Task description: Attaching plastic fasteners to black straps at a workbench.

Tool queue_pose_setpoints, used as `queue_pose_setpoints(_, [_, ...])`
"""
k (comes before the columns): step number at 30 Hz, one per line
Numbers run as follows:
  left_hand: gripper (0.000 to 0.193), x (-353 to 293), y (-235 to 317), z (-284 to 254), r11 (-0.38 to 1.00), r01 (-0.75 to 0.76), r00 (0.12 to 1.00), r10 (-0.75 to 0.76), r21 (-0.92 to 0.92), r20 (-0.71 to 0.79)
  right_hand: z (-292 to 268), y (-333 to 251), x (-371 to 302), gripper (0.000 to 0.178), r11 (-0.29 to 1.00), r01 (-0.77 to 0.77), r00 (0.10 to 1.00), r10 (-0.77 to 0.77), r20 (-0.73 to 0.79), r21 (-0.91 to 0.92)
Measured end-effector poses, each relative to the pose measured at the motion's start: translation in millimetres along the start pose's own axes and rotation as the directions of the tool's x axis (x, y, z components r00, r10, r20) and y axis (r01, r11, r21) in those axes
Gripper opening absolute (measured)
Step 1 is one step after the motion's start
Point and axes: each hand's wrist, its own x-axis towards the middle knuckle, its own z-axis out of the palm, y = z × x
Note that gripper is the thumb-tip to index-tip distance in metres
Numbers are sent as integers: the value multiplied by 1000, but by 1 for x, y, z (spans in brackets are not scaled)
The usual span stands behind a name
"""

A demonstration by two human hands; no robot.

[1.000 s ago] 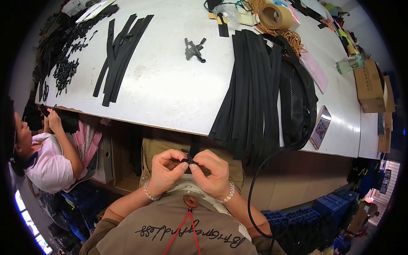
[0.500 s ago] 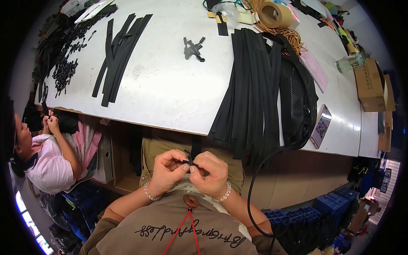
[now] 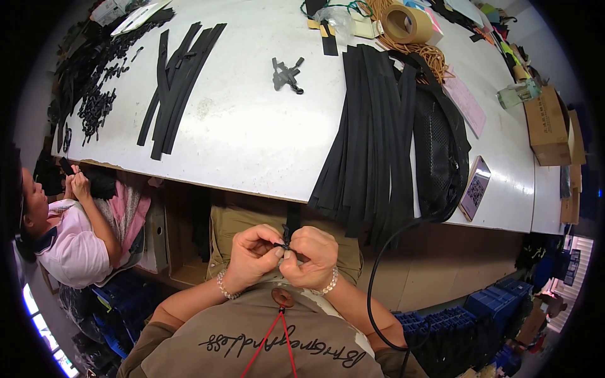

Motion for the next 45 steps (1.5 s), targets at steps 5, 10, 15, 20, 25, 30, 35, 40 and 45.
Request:
queue_pose_setpoints(5, [14,1,-3,0,1000,10,1000,-10,-9,-15,1,1,2,10,1000,-11,1000,11,-5,24])
queue_pose_setpoints(10, [10,10,-9,-2,985,143,977,-155,-92,-146,7,16,-10,13,963,-263,965,262,14,59])
queue_pose_setpoints(15, [6,24,-21,-15,907,368,884,-410,-204,-225,11,27,-10,16,469,-745,608,770,193,474])
queue_pose_setpoints(20, [4,33,-22,-14,860,434,841,-493,-268,-223,11,46,-20,10,222,-774,437,865,248,593])
queue_pose_setpoints(25, [6,38,-25,-15,884,394,850,-455,-252,-266,16,50,-22,5,215,-733,443,871,213,646])
queue_pose_setpoints(30, [8,40,-28,-17,898,376,852,-432,-230,-295,15,49,-19,3,181,-736,417,880,227,652])
queue_pose_setpoints(35, [8,40,-20,-22,925,378,894,-378,-47,-240,8,50,-24,6,223,-745,469,845,257,629])
queue_pose_setpoints(40, [12,25,8,-20,966,229,968,-214,117,-127,-2,23,-22,6,534,-746,651,712,264,398])
queue_pose_setpoints(45, [16,6,20,-19,975,101,995,-97,199,-28,-9,1,-14,5,910,-389,915,364,175,144])
